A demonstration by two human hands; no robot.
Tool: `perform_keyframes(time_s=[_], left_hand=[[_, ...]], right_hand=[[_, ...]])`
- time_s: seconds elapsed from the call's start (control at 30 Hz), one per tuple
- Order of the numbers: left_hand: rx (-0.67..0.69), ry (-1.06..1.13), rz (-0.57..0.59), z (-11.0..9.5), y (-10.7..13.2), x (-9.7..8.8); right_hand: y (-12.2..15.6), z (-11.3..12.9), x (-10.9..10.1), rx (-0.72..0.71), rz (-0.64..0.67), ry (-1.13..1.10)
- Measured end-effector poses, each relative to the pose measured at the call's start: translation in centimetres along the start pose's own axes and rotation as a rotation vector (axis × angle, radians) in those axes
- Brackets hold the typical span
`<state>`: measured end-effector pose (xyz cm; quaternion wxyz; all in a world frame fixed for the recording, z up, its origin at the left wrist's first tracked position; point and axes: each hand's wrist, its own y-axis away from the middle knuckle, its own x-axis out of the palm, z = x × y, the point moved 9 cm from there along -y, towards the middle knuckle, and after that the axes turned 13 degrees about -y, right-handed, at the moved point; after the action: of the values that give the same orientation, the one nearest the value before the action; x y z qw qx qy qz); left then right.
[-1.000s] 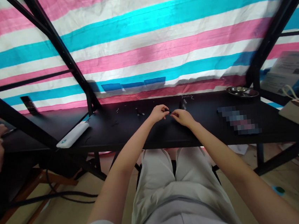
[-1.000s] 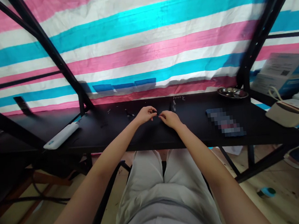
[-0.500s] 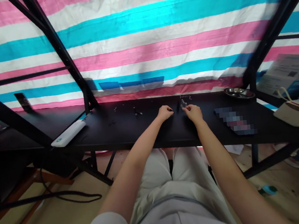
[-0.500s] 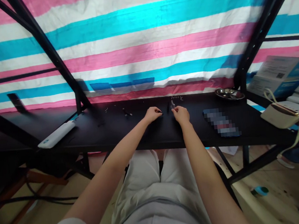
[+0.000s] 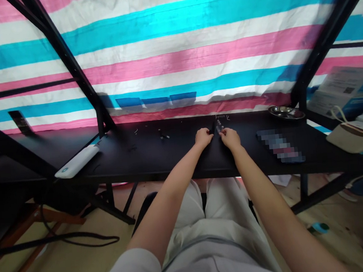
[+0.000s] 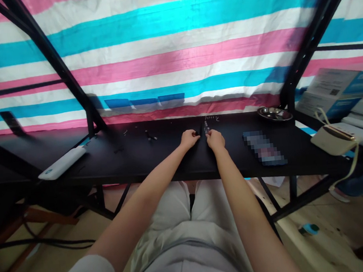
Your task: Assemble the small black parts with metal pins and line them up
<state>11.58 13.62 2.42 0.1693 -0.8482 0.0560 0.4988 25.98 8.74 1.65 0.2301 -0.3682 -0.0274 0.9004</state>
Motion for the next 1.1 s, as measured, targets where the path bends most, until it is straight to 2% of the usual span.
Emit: perform_keyframes(time_s=[0.2,0.5,0.7,0.8,0.87,0.97,1.03,1.1], left_hand=[[-0.080,-0.029,-0.023,-0.6,0.2,0.6],[-0.091,-0.189,-0.052,-1.1,0.2,0.3],[-0.098,-0.228,-0.030,-1.0,0.3,0.1],[-0.071,-0.250,0.028,-0.7,0.3,-0.2],[-0.036,-0.272,0.062,-0.2,0.3,-1.2],[0.067,-0.400,0.009,0.5,0.0,-4.8],[0.199,-0.567,-0.025,0.6,-0.1,-7.5],[0.372,-0.746,-0.018,0.9,-0.1,-9.3]], right_hand=[[0.0,0.0,-0.1,-0.020,-0.042,0.032],[-0.2,-0.3,0.1,0.011,-0.043,0.094],[-0.1,-0.2,0.1,0.015,-0.032,0.115],[0.1,-0.1,0.1,0.017,-0.008,0.116],[0.3,0.1,0.0,0.010,0.003,0.113],[0.7,0.8,-0.7,-0.005,-0.026,0.085],[1.0,1.3,-1.4,0.001,-0.083,0.042],[1.4,1.7,-2.3,-0.002,-0.166,-0.007]])
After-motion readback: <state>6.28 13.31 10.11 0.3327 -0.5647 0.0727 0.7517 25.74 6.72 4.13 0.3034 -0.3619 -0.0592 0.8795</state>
